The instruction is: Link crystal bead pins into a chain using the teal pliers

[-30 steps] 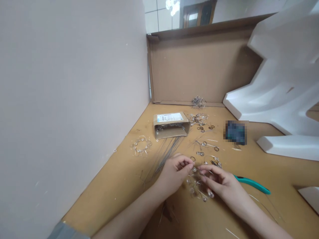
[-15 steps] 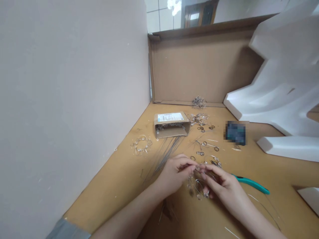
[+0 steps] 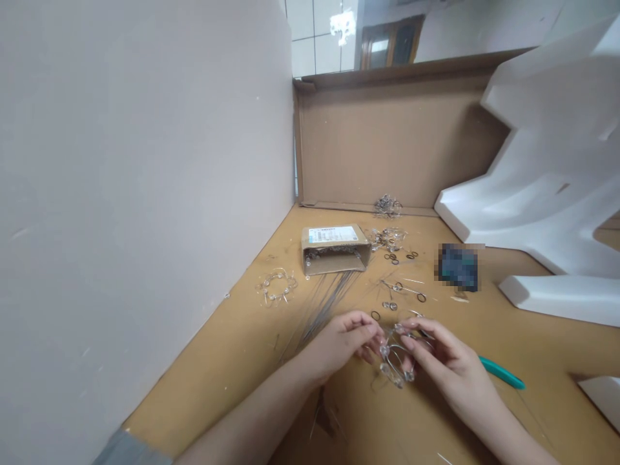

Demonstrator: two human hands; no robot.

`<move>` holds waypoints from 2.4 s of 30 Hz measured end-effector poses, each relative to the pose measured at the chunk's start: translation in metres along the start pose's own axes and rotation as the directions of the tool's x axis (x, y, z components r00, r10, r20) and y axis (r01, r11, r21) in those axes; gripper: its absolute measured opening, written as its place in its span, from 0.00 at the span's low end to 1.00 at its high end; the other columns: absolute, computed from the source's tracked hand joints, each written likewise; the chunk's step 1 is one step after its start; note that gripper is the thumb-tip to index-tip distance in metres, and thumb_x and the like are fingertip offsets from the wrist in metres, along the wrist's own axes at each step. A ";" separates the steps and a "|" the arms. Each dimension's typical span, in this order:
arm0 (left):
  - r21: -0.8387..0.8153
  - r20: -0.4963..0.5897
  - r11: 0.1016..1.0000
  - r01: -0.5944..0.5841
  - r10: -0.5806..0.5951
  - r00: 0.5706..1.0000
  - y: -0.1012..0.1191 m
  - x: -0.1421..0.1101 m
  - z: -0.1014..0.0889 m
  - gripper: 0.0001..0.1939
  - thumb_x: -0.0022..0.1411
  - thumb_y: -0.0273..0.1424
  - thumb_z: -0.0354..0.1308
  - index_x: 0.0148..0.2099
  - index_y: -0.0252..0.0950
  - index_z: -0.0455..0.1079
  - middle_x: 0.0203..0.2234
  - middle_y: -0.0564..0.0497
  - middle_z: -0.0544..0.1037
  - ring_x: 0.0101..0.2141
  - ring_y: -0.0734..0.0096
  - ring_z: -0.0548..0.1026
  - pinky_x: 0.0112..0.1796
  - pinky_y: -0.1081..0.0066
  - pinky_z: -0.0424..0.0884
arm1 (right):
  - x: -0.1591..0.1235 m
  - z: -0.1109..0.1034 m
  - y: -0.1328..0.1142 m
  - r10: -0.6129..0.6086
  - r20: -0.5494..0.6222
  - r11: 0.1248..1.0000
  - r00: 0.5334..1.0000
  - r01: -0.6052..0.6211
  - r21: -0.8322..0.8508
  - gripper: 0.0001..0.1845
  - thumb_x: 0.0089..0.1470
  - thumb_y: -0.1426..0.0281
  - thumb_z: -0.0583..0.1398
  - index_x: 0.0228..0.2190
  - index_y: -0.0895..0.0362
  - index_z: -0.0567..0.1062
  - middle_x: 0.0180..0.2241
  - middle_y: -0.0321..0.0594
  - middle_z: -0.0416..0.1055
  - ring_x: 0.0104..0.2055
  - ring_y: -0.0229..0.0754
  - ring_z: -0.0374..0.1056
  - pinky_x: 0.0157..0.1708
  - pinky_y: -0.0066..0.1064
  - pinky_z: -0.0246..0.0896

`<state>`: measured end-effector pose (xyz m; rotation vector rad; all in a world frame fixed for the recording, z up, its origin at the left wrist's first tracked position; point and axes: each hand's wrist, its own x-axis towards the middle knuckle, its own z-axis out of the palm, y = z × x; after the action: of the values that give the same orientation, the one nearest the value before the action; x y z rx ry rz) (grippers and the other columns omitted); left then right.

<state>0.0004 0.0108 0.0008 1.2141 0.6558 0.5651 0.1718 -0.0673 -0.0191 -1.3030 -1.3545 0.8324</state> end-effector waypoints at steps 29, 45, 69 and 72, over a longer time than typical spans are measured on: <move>-0.110 0.042 0.991 0.071 -0.067 0.997 -0.006 0.000 -0.002 0.15 0.48 0.38 0.63 0.33 0.32 0.67 0.28 0.49 0.74 0.28 0.73 0.72 0.31 0.72 0.66 | 0.002 0.003 -0.010 0.250 -0.030 0.967 0.968 -0.247 0.065 0.14 0.50 0.55 0.58 0.33 0.52 0.68 0.19 0.29 0.66 0.18 0.34 0.62 0.19 0.26 0.57; -0.284 -0.011 0.957 0.054 -0.059 0.998 0.001 0.002 -0.004 0.12 0.48 0.33 0.63 0.34 0.32 0.67 0.31 0.49 0.73 0.27 0.75 0.71 0.28 0.73 0.66 | 0.007 0.001 -0.022 0.341 -0.122 0.933 0.932 -0.319 0.167 0.19 0.44 0.52 0.61 0.30 0.54 0.69 0.27 0.33 0.67 0.22 0.36 0.67 0.19 0.28 0.60; 0.822 -0.025 0.554 -0.130 0.264 0.964 -0.005 -0.009 0.010 0.08 0.57 0.32 0.51 0.30 0.38 0.71 0.15 0.57 0.66 0.18 0.77 0.59 0.22 0.76 0.52 | 0.006 0.001 -0.028 0.481 0.014 0.810 0.877 -0.451 0.375 0.20 0.46 0.55 0.61 0.38 0.55 0.73 0.34 0.40 0.74 0.33 0.44 0.73 0.36 0.35 0.67; 0.786 -0.041 0.603 -0.137 0.272 0.961 -0.005 -0.010 0.012 0.09 0.57 0.33 0.52 0.28 0.36 0.69 0.14 0.58 0.63 0.17 0.79 0.57 0.22 0.77 0.51 | 0.004 0.000 -0.026 0.443 0.062 0.828 0.894 -0.434 0.354 0.21 0.49 0.56 0.59 0.42 0.55 0.73 0.41 0.45 0.74 0.42 0.47 0.71 0.41 0.37 0.65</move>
<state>0.0023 -0.0052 -0.0004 2.1174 0.9549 0.5870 0.1659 -0.0680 0.0066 -1.3378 -0.8286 1.3106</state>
